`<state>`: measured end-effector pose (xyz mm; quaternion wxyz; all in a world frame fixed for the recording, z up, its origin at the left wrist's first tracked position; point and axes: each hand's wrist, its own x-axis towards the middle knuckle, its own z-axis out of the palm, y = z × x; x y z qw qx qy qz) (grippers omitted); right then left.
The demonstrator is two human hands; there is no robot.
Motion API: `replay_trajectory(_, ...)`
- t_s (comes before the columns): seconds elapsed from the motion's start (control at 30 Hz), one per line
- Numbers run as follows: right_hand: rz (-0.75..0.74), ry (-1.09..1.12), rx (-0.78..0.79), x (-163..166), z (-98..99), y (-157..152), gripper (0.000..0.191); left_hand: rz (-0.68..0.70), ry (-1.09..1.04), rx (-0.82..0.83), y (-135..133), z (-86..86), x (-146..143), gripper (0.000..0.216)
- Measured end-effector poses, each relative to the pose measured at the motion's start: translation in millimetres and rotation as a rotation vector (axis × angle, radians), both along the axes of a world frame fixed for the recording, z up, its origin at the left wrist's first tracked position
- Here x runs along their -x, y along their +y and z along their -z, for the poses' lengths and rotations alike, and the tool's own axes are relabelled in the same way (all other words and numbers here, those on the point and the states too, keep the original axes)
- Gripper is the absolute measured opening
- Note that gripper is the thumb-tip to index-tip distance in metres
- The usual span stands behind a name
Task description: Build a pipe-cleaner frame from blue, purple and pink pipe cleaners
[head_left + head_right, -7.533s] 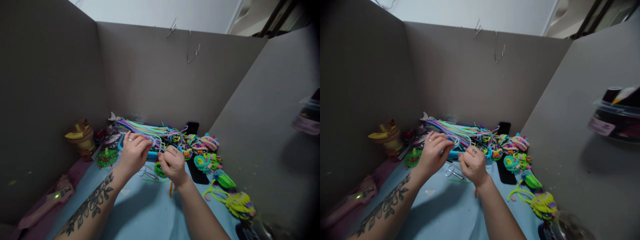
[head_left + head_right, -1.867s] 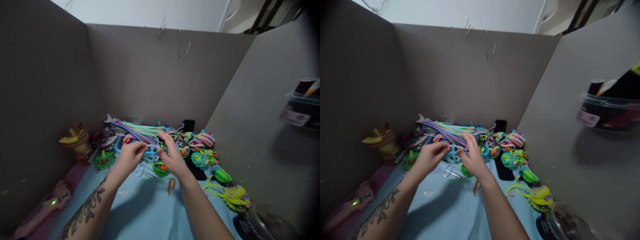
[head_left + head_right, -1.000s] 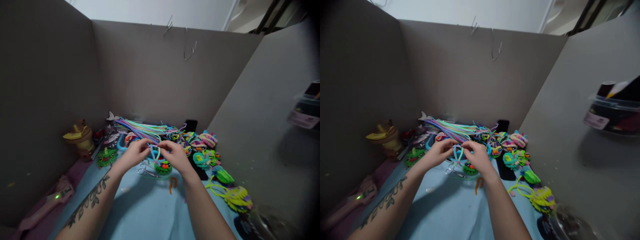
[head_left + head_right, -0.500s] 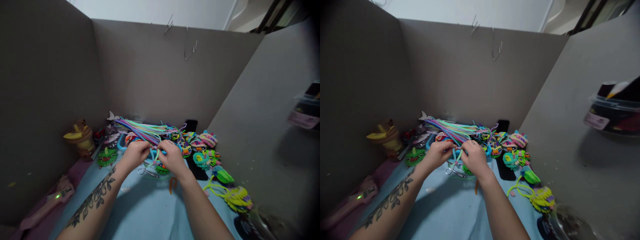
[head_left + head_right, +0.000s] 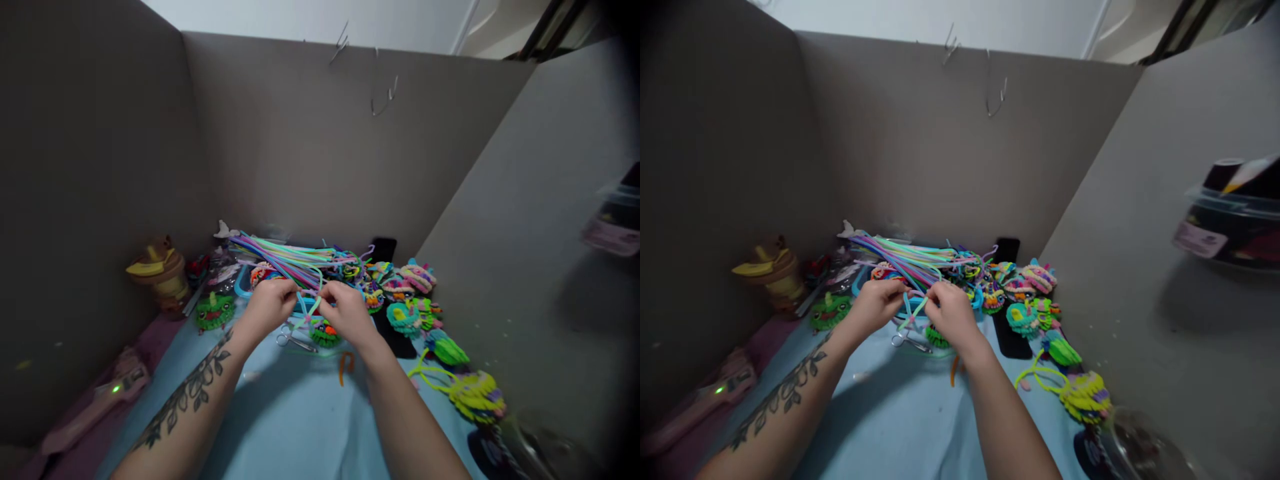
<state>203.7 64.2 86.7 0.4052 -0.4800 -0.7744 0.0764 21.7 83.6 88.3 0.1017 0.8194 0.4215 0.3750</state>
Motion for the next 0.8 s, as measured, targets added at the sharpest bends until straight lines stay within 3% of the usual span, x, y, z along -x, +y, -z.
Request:
replay_trajectory(0.17, -0.050, 0.171, 0.154, -4, -3.1, 2, 0.011, -0.063, -0.147, 0.117, 4, -1.9, 1, 0.020)
replay_trajectory(0.3, -0.049, 0.437, 0.196, -10, 0.4, 9, 0.028, -0.196, -0.369, 0.221, 12, -1.8, 6, 0.027)
replay_trajectory(0.47, -0.047, 0.502, 0.256, -7, 4.2, 13, 0.028, -0.270, -0.431, 0.231, 15, 0.2, 6, 0.028)
replay_trajectory(0.63, -0.110, 0.678, 0.371, 2, 4.1, 13, 0.029, -0.207, -0.438, 0.283, 7, -6.6, 1, 0.026)
replay_trajectory(0.73, -0.097, 0.747, 0.399, 1, 3.6, 14, 0.023, -0.067, -0.473, 0.400, 6, -11.3, 4, 0.028)
replay_trajectory(0.8, -0.080, 0.797, 0.394, -2, 4.1, 16, 0.021, 0.052, -0.532, 0.516, 8, -13.0, 9, 0.042)
